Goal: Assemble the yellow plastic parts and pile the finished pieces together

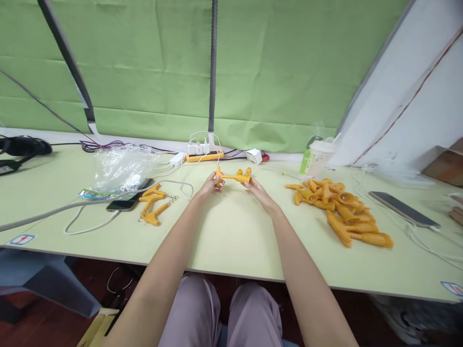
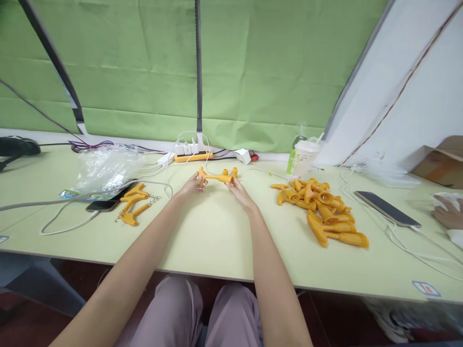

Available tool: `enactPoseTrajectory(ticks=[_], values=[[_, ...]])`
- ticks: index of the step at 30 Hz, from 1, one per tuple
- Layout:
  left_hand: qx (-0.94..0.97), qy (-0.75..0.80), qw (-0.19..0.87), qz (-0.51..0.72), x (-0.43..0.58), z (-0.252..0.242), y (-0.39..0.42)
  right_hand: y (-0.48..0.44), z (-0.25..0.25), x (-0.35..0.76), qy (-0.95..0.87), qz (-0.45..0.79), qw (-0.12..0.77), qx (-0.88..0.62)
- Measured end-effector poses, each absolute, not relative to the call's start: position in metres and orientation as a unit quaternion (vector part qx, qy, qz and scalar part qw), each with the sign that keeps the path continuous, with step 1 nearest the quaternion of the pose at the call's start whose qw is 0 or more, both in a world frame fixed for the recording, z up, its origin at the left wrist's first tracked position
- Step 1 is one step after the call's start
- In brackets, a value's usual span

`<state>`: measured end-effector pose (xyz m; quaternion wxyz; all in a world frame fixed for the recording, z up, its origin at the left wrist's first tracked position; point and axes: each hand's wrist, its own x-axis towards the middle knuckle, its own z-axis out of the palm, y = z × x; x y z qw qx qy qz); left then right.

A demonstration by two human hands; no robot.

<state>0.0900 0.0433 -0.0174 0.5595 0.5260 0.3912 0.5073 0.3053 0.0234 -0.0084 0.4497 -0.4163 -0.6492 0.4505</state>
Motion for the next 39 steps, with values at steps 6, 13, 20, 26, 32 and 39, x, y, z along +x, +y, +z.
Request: enactPoseTrajectory(ticks=[6, 13, 20, 26, 32, 39], values=[[0.563, 0.371, 0.555, 0.487, 0.087, -0.011, 0.037, 0.022, -0.007, 0.306, -0.649, 0.398, 0.461, -0.455], [0.601, 0.344, 0.554, 0.463, 0.088, -0.007, 0.031, 0.020, -0.008, 0.317, -0.664, 0.297, 0.364, -0.582], [0.578, 0.358, 0.546, 0.489, 0.090, -0.009, 0.035, 0.018, -0.001, 0.312, -0.651, 0.430, 0.419, -0.465], [0.580, 0.342, 0.553, 0.491, 0.086, -0.009, 0.034, 0.017, 0.005, 0.310, -0.640, 0.414, 0.465, -0.452], [0.607, 0.318, 0.564, 0.460, 0.092, -0.007, 0.028, 0.021, 0.000, 0.317, -0.618, 0.318, 0.462, -0.551], [0.565, 0.345, 0.559, 0.500, 0.089, -0.008, 0.033, 0.014, 0.004, 0.318, -0.626, 0.380, 0.445, -0.516]])
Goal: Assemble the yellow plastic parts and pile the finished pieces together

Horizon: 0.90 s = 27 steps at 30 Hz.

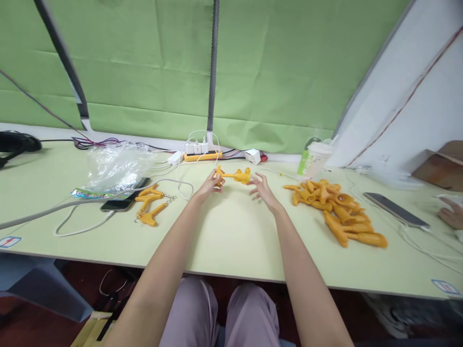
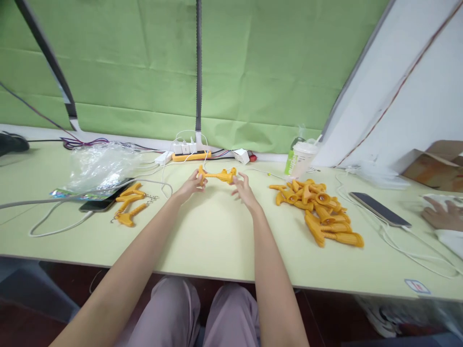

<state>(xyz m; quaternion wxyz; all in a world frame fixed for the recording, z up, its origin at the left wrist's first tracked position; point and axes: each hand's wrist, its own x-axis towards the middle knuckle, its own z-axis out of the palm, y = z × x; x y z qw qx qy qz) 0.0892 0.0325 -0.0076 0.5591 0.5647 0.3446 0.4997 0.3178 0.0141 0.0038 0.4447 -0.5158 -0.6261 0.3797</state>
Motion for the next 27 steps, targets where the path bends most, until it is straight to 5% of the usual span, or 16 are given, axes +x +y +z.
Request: enactPoseTrajectory(ticks=[6, 14, 27], values=[[0.569, 0.327, 0.581, 0.482, 0.090, -0.004, 0.030, 0.011, 0.008, 0.310, -0.673, 0.359, 0.491, -0.420], [0.606, 0.318, 0.581, 0.441, 0.089, 0.003, 0.022, 0.015, 0.001, 0.313, -0.660, 0.316, 0.442, -0.519], [0.584, 0.333, 0.584, 0.455, 0.082, 0.000, 0.027, 0.016, 0.005, 0.309, -0.610, 0.419, 0.513, -0.435]])
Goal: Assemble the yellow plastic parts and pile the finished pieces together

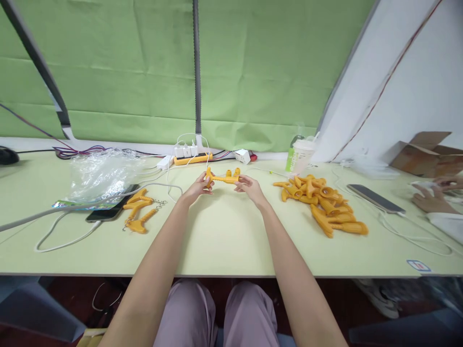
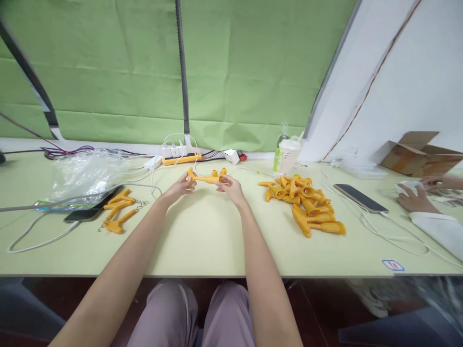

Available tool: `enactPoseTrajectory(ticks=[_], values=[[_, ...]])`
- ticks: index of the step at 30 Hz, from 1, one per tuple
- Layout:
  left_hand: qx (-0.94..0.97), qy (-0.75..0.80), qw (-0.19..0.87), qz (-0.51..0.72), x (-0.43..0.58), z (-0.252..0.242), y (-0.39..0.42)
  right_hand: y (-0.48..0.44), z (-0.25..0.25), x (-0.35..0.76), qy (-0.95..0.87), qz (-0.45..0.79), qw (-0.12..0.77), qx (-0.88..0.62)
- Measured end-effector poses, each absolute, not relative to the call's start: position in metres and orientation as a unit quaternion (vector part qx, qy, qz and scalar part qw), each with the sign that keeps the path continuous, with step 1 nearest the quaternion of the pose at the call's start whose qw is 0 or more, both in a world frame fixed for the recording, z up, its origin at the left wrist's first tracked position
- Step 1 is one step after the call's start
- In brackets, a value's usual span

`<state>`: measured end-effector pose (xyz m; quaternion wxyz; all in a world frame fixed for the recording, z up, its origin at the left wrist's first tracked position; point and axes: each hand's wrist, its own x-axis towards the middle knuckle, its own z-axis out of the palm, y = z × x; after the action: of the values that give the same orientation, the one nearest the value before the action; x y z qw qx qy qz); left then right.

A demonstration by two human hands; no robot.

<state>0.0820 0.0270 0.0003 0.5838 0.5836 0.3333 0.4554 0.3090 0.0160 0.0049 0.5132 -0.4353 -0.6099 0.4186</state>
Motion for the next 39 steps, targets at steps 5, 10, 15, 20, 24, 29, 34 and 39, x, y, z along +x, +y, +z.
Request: enactPoseTrajectory(ticks=[5, 10, 15, 20, 24, 29, 34, 39], values=[[0.600, 0.312, 0.591, 0.440, 0.084, 0.002, 0.024, 0.017, -0.002, 0.314, -0.613, 0.385, 0.446, -0.526], [0.581, 0.329, 0.580, 0.467, 0.084, -0.003, 0.029, 0.015, -0.001, 0.312, -0.630, 0.407, 0.464, -0.472], [0.592, 0.320, 0.579, 0.460, 0.085, 0.002, 0.025, 0.018, -0.001, 0.310, -0.631, 0.395, 0.476, -0.468], [0.613, 0.304, 0.577, 0.446, 0.084, 0.005, 0.022, 0.017, -0.005, 0.311, -0.635, 0.393, 0.423, -0.513], [0.605, 0.321, 0.575, 0.448, 0.082, 0.004, 0.024, 0.012, 0.002, 0.310, -0.626, 0.415, 0.445, -0.488], [0.597, 0.330, 0.575, 0.453, 0.081, -0.001, 0.029, 0.013, 0.007, 0.308, -0.645, 0.403, 0.477, -0.440], [0.619, 0.340, 0.526, 0.474, 0.083, 0.001, 0.033, 0.017, -0.001, 0.298, -0.616, 0.398, 0.511, -0.448], [0.645, 0.326, 0.488, 0.489, 0.089, 0.004, 0.032, 0.012, 0.002, 0.296, -0.571, 0.440, 0.494, -0.487]])
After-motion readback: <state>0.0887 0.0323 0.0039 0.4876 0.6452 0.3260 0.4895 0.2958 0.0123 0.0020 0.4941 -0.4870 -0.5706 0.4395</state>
